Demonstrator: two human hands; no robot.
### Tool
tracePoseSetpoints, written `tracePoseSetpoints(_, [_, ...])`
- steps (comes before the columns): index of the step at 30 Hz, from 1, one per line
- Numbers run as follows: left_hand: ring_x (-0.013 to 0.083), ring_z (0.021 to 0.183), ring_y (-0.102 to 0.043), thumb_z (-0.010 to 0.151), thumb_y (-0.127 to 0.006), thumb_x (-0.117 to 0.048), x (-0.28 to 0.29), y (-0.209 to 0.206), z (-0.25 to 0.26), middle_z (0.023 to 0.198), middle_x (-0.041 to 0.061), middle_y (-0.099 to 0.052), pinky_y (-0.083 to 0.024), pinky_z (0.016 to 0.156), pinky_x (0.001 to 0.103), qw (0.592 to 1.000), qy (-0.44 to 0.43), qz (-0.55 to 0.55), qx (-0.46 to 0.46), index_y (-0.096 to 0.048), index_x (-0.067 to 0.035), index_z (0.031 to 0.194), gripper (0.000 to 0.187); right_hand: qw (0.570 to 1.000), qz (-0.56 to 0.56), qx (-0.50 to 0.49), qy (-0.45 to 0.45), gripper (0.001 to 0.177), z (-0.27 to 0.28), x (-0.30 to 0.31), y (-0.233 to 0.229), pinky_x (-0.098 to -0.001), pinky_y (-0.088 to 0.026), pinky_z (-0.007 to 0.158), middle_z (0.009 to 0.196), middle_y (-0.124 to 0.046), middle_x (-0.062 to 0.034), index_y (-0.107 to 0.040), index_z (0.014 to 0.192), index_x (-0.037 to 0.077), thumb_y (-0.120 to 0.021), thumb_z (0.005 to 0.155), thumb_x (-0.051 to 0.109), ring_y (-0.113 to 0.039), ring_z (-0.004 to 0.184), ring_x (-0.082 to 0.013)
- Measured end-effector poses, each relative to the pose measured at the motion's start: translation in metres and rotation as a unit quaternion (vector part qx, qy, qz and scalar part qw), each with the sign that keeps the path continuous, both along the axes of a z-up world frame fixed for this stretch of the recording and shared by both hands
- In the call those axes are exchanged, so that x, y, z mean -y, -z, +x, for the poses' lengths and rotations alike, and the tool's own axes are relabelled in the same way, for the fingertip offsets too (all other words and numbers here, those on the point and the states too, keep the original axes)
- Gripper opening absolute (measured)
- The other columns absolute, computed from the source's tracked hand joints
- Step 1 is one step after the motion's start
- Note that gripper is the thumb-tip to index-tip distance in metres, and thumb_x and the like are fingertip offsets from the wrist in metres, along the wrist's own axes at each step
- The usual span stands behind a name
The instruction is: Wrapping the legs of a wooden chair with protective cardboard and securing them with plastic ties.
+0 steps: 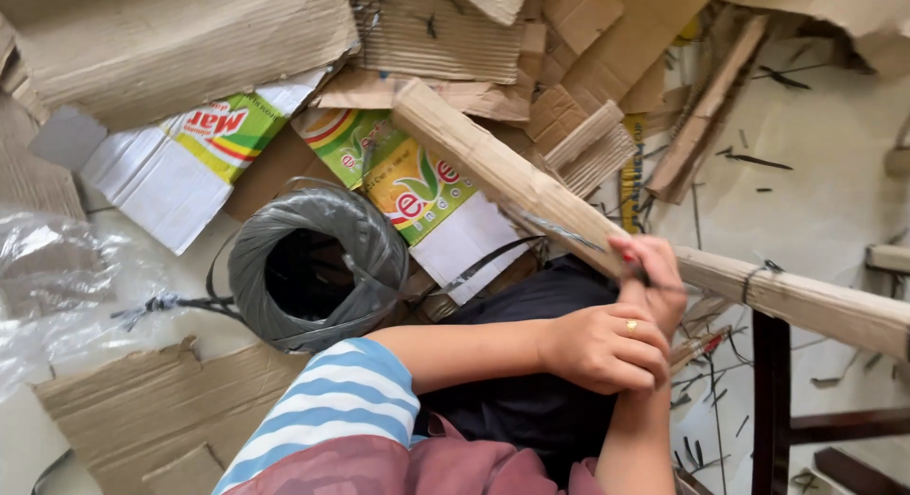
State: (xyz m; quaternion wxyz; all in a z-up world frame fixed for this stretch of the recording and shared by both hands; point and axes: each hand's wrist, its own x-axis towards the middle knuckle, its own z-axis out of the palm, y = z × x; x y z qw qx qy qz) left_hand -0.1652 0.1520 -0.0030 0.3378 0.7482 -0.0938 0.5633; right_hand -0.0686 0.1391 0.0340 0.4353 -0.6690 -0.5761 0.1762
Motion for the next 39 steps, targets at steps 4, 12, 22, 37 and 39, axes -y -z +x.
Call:
tracePoseSetpoints(4, [0.0285,0.098,-0.062,0.110,-0.017,-0.021,0.007,-0.023,-0.014,0.097,0.004,-0.063,-0.046,0.093,0.042,0.999,0.043,0.006,-0.004,-0.058,-0.014,0.085,0.048,0.997,-0.018,0.044,0.063,0.025,0.015,0.083,-0.020,-0.0335,-0.048,0.093,0.111,-0.066,-0.0156,-0.071,0.116,-0.005,-0.057,0.095,-0.005,-0.062,0.105,-0.0255])
tracePoseSetpoints(12, [0.0310,0.137,-0.042,0.084,-0.072,-0.040,0.080,-0.077,-0.014,0.137,0.018,-0.038,-0.034,0.119,0.039,0.872,0.066,-0.393,-0.283,-0.034,-0.001,0.133,0.073,0.849,0.085,-0.365,0.372,0.017,0.054,0.273,0.077,-0.0203,-0.051,0.053,0.083,-0.055,-0.0005,-0.058,0.103,0.019,-0.067,0.098,0.006,-0.058,0.056,-0.0117])
tracePoseSetpoints(22, [0.0611,0.121,-0.053,0.084,-0.070,-0.007,0.166,-0.079,0.037,0.136,0.025,-0.049,-0.046,0.100,0.068,0.826,0.251,-0.342,-0.372,-0.031,-0.005,0.133,0.063,0.900,0.080,-0.109,0.415,0.024,-0.014,0.328,0.137,-0.0321,-0.032,0.042,0.050,-0.051,-0.0067,-0.055,0.059,0.014,-0.069,0.079,0.010,-0.044,0.043,-0.0173])
tracePoseSetpoints(37, [0.0281,0.102,-0.064,0.059,-0.073,-0.040,0.140,-0.031,0.200,0.094,0.000,-0.065,-0.050,0.085,0.044,0.848,0.076,0.274,-0.447,-0.062,-0.022,0.104,0.049,0.838,0.110,0.187,0.500,0.032,0.045,0.332,0.004,-0.0401,-0.058,0.088,0.118,-0.077,-0.0013,-0.079,0.115,0.020,-0.070,0.090,0.002,-0.073,0.105,-0.0265])
tracePoseSetpoints(39, [0.0301,0.104,-0.063,0.066,-0.065,-0.072,0.137,-0.021,0.216,0.096,0.005,-0.069,-0.046,0.089,0.044,0.821,0.081,0.267,-0.498,-0.067,-0.022,0.114,0.069,0.820,0.092,0.240,0.511,0.030,0.065,0.330,-0.001,-0.0377,-0.059,0.083,0.125,-0.075,0.0050,-0.076,0.123,0.023,-0.068,0.097,0.009,-0.073,0.104,-0.0224])
